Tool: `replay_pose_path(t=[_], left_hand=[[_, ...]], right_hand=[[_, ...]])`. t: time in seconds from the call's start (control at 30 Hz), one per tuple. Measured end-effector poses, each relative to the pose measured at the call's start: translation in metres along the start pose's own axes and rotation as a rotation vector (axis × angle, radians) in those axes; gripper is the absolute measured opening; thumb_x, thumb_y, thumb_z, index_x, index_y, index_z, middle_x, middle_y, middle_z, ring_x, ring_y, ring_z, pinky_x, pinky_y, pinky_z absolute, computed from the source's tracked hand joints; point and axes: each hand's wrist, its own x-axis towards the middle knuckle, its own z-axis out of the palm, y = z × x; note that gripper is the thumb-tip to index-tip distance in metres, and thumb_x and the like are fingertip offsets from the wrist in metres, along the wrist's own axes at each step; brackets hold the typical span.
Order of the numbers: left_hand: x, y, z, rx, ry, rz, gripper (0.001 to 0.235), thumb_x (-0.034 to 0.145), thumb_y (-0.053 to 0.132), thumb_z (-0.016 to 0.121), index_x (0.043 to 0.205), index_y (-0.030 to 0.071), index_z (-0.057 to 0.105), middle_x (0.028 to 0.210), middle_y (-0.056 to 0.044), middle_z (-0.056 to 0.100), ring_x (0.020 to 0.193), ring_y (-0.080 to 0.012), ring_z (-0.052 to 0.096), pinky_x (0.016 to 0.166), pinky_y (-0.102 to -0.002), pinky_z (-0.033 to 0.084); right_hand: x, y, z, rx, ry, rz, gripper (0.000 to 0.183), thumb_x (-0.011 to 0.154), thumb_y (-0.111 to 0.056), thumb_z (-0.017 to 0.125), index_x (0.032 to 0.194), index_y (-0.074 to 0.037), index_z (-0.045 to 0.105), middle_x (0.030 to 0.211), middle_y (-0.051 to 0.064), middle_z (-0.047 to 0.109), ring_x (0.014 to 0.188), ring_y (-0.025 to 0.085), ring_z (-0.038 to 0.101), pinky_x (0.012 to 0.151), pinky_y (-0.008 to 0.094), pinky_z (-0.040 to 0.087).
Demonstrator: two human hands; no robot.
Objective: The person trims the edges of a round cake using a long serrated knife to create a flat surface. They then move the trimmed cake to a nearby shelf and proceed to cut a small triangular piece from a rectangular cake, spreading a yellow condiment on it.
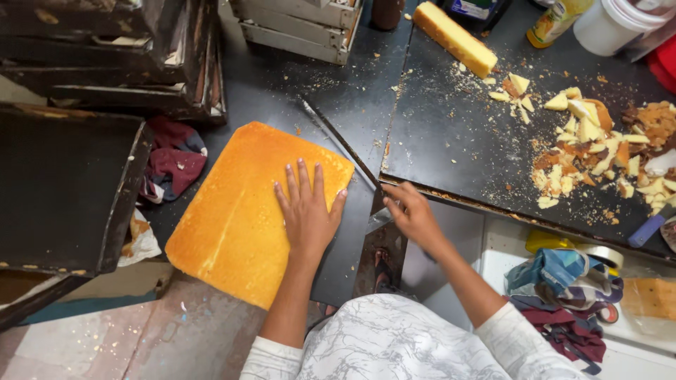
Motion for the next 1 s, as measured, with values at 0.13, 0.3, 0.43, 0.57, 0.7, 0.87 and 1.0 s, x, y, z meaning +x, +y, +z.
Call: replay_pose_path(t=[0.13, 0.3, 0.43, 0.57, 0.7, 0.87, 1.0], left_hand=[[0.001, 0.002, 0.003, -0.003, -0.006, 0.000, 0.074, 0.097, 0.054, 0.053, 0.152, 0.005, 0.046, 0.163, -0.024, 0.031, 0.153, -0.0440, 0.019, 0.121, -0.065, 0.008], [0.001, 0.001, 0.001, 0.010, -0.015, 0.004, 0.074, 0.097, 0.053, 0.054, 0.152, 0.005, 0.045, 0.163, -0.025, 0.031, 0.152, -0.0446, 0.020, 0.120, -0.064, 0.009], [0.001, 0.002, 0.004, 0.030, 0.008, 0.009, 0.074, 0.097, 0.054, 0.054, 0.152, 0.006, 0.045, 0.163, -0.024, 0.031, 0.152, -0.0445, 0.022, 0.120, -0.064, 0.010], [0.001, 0.000, 0.003, 0.039, 0.005, 0.017, 0.074, 0.098, 0.055, 0.053, 0.152, 0.006, 0.046, 0.163, -0.025, 0.031, 0.152, -0.0443, 0.022, 0.121, -0.064, 0.010], [0.001, 0.003, 0.005, 0.047, 0.010, 0.021, 0.074, 0.098, 0.055, 0.052, 0.152, 0.005, 0.046, 0.163, -0.025, 0.031, 0.153, -0.0440, 0.021, 0.121, -0.064, 0.011], [0.003, 0.003, 0.004, 0.079, -0.027, 0.012, 0.074, 0.098, 0.055, 0.052, 0.152, 0.006, 0.046, 0.163, -0.025, 0.031, 0.153, -0.0441, 0.021, 0.120, -0.065, 0.011], [0.002, 0.003, 0.003, 0.081, -0.045, 0.007, 0.074, 0.099, 0.056, 0.052, 0.153, 0.005, 0.046, 0.164, -0.025, 0.030, 0.154, -0.0443, 0.020, 0.120, -0.065, 0.011]], right_hand=[[0.042, 0.012, -0.017, -0.071, -0.119, -0.093, 0.028, 0.096, -0.016, 0.068, 0.121, -0.005, 0.071, 0.084, 0.013, 0.064, 0.070, 0.026, 0.062, 0.067, 0.039, 0.049], [0.070, 0.018, 0.027, -0.150, -0.047, -0.240, 0.027, 0.093, -0.016, 0.068, 0.116, -0.005, 0.073, 0.096, 0.016, 0.071, 0.085, 0.036, 0.069, 0.076, 0.045, 0.053], [0.063, 0.029, 0.035, -0.182, 0.116, -0.117, 0.027, 0.092, -0.014, 0.065, 0.116, -0.004, 0.074, 0.104, 0.018, 0.072, 0.088, 0.037, 0.070, 0.081, 0.045, 0.054], [0.030, 0.051, -0.003, -0.218, 0.352, 0.091, 0.029, 0.093, -0.014, 0.065, 0.118, -0.001, 0.073, 0.095, 0.020, 0.071, 0.080, 0.036, 0.068, 0.075, 0.047, 0.053], [-0.002, 0.062, -0.015, -0.243, 0.512, 0.230, 0.030, 0.094, -0.010, 0.065, 0.121, 0.004, 0.070, 0.084, 0.020, 0.066, 0.069, 0.031, 0.064, 0.066, 0.045, 0.050], [-0.001, 0.047, 0.034, 0.050, 0.555, 0.257, 0.028, 0.094, -0.009, 0.067, 0.118, 0.005, 0.069, 0.080, 0.008, 0.064, 0.064, 0.016, 0.057, 0.057, 0.033, 0.048], [0.007, 0.025, 0.062, 0.183, 0.565, 0.328, 0.029, 0.094, -0.010, 0.067, 0.120, 0.004, 0.068, 0.075, 0.003, 0.061, 0.061, 0.010, 0.054, 0.054, 0.028, 0.046]])
